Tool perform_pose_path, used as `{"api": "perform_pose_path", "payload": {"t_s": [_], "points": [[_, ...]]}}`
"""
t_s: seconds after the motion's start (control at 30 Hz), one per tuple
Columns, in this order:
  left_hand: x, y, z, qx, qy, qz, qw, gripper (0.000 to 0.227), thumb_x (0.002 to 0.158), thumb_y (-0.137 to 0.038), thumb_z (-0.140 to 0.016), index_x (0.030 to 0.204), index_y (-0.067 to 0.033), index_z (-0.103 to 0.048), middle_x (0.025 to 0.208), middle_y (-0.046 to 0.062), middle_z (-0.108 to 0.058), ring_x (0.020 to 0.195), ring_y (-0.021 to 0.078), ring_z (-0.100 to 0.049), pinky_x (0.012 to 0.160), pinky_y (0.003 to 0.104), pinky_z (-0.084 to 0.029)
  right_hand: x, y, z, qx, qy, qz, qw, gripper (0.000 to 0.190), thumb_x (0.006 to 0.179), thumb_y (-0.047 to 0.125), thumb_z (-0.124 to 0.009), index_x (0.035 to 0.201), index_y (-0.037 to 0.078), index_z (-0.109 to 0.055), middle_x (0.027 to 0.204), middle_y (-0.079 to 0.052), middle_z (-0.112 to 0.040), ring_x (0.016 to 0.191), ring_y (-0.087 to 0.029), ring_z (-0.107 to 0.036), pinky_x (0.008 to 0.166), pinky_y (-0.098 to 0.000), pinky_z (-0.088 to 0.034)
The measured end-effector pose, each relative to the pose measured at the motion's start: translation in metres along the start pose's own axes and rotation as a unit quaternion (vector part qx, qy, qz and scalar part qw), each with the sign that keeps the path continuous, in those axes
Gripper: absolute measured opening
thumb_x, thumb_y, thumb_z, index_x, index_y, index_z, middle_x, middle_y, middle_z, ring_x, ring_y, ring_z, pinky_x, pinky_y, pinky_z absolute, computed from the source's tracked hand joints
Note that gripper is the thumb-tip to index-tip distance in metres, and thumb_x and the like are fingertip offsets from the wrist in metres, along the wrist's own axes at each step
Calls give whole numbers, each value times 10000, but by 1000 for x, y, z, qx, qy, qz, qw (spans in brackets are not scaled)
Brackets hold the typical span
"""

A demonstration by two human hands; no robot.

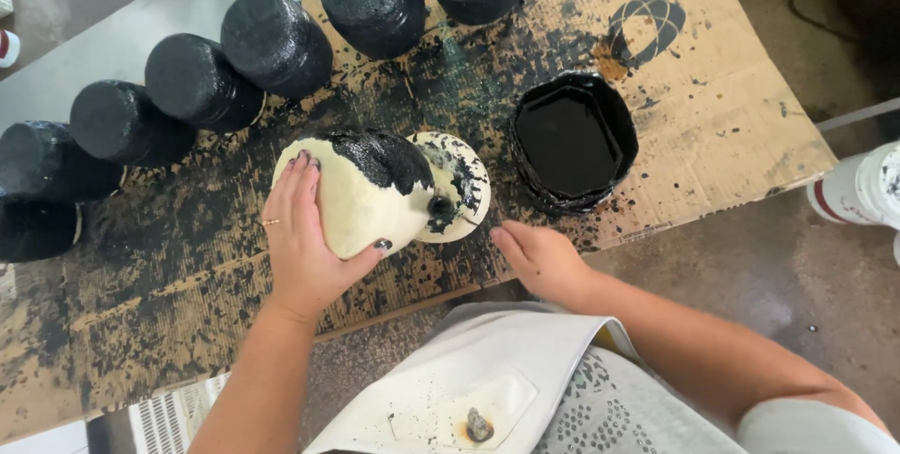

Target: Applying a black wax coating to cheese wheels using a brush at a workbench

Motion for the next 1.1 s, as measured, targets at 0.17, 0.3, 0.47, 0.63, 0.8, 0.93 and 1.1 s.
{"api": "perform_pose_path", "payload": {"t_s": [0.17,0.3,0.47,0.63,0.8,0.93,1.1], "points": [[21,-25,-5,51,8,13,999,1059,714,-525,-816,1487,59,-388,1533,303,-407,1437,476,-364,1180,635,-212,46,13,9,-47,-86,53,994,451,1098,410,-383,891,75,-602,708,-228,-639,753,-439,-663,687,-528,-531],[36,-46,-11,103,37,26,994,1070,699,-517,-836,1490,52,-393,1540,308,-407,1441,467,-367,1189,635,-205,46,13,19,7,-92,63,994,474,1119,360,-370,973,21,-667,714,-258,-670,740,-466,-675,647,-529,-554],[43,-51,-21,116,39,27,992,1103,700,-505,-849,1513,75,-379,1574,315,-368,1480,483,-306,1199,606,-137,16,-12,0,100,-43,5,994,467,1079,345,-406,1068,-6,-714,846,-279,-731,908,-480,-695,779,-556,-565],[46,-53,-25,110,65,64,990,1117,728,-517,-820,1541,79,-339,1598,332,-320,1502,478,-253,1203,612,-85,66,-16,-5,151,-97,34,983,480,1095,358,-404,901,14,-677,803,-234,-711,857,-379,-705,796,-506,-540],[46,-53,-29,112,84,118,983,1148,738,-527,-801,1555,95,-287,1631,329,-247,1529,477,-171,1200,597,-43,14,14,0,179,-77,19,981,443,1077,315,-473,878,-18,-687,801,-274,-700,834,-375,-706,782,-514,-544],[45,-55,-28,119,101,115,981,1181,717,-529,-807,1562,96,-269,1636,333,-229,1534,475,-147,1196,601,-28,19,16,3,181,-38,9,983,479,1077,317,-456,831,-28,-680,739,-247,-687,760,-383,-670,777,-502,-549],[45,-53,-30,131,99,91,982,1243,668,-485,-835,1578,92,-215,1645,334,-190,1535,489,-126,1199,621,-35,89,32,11,217,-23,122,968,605,1145,326,-272,626,146,-527,477,-7,-480,438,-86,-370,501,-257,-441]]}}
Point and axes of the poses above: each hand's wrist, its own x-axis towards the middle knuckle, its own z-axis out of the back of the hand, y = z × x, the point moved 4 cm from there along x, towards the middle knuckle
